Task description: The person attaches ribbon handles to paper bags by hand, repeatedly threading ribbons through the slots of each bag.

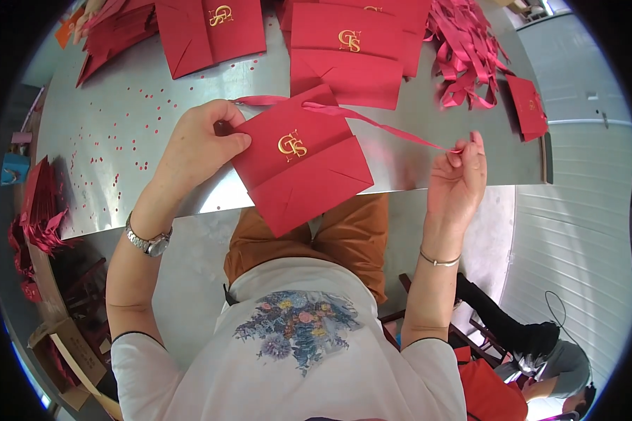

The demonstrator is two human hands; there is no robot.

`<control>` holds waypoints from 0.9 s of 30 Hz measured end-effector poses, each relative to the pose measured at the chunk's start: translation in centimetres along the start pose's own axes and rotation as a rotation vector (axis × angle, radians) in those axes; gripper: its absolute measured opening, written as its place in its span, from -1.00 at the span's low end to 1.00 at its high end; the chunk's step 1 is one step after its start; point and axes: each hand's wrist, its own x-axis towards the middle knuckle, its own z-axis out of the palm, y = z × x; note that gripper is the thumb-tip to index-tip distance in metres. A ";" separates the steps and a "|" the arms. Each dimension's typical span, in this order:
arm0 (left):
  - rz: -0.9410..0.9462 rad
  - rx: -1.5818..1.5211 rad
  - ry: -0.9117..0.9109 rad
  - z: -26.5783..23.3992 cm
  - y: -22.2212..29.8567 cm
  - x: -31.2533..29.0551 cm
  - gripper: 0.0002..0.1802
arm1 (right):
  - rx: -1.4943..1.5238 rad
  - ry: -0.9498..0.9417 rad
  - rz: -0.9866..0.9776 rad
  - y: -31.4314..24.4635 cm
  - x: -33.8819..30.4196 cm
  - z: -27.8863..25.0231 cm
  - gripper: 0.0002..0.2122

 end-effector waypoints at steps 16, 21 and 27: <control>0.076 0.067 0.088 0.8 0.3 0.3 -0.90 | -0.401 0.030 -0.585 -0.2 -2.6 1.1 -0.71; 0.232 0.102 0.147 2.8 1.6 0.8 -0.83 | -0.704 -0.337 -0.628 -0.1 -5.8 5.3 -0.72; 0.227 0.122 0.113 4.0 2.2 1.4 -0.84 | -1.288 -0.531 -0.410 3.8 -6.5 7.8 -0.79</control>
